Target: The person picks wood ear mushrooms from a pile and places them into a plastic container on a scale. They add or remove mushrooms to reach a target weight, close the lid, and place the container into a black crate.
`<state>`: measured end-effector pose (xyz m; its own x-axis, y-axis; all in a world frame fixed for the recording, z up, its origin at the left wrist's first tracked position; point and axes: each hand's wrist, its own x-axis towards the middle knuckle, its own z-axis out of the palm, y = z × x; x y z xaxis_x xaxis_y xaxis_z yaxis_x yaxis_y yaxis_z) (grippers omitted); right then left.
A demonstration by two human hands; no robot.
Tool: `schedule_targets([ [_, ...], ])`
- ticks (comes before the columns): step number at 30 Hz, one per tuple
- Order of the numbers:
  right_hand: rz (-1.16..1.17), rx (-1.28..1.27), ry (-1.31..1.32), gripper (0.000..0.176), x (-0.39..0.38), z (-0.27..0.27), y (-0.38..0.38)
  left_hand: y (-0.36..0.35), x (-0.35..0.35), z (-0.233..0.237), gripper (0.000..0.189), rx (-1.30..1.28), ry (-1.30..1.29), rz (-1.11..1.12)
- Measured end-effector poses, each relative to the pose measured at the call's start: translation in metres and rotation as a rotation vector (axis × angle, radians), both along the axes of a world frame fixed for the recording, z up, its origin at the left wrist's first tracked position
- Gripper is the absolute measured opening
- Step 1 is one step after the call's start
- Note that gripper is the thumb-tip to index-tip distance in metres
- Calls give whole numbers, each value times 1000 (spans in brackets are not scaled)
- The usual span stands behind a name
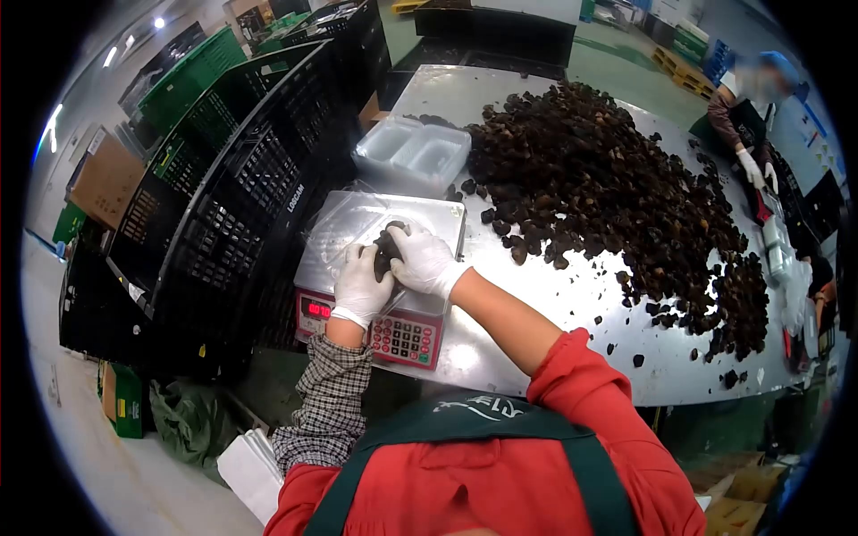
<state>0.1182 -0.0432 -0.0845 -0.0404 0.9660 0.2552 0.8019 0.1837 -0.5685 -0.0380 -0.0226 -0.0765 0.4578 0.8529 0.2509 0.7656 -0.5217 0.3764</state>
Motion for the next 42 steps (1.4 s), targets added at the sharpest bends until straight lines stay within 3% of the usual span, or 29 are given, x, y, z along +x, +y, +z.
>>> schedule_targets([
  [3,20,95,-12,47,9,-7,3,2,-7,16,71,-55,23,-60],
  [6,47,-67,-29,39,17,30,-4,4,-12,39,85,-128,61,-144],
  [9,30,-111,6,35,23,53,-7,14,-16,49,83,-39,104,-199],
  [11,44,93,36,35,35,41,-3,23,-22,54,70,-2,1,-236],
  [14,-43,10,175,31,52,53,-14,29,-39,75,50,-150,-239,-113],
  [18,-163,39,258,25,88,36,-34,38,-80,73,30,-49,-550,34],
  [23,-356,-216,364,22,109,15,-60,30,-125,65,24,-7,-612,163],
  [27,-307,-110,232,19,92,17,-65,17,-130,55,17,40,-635,122],
  [31,-251,96,59,16,70,2,-45,-12,-97,54,11,71,-543,-91],
  [34,-238,84,-218,17,35,18,-40,-22,-68,28,18,105,-362,-374],
  [37,-242,150,-387,19,22,19,-46,-29,-57,11,27,219,-228,-415],
  [42,-285,345,49,28,72,-5,-71,-34,-63,27,16,238,-468,-332],
])
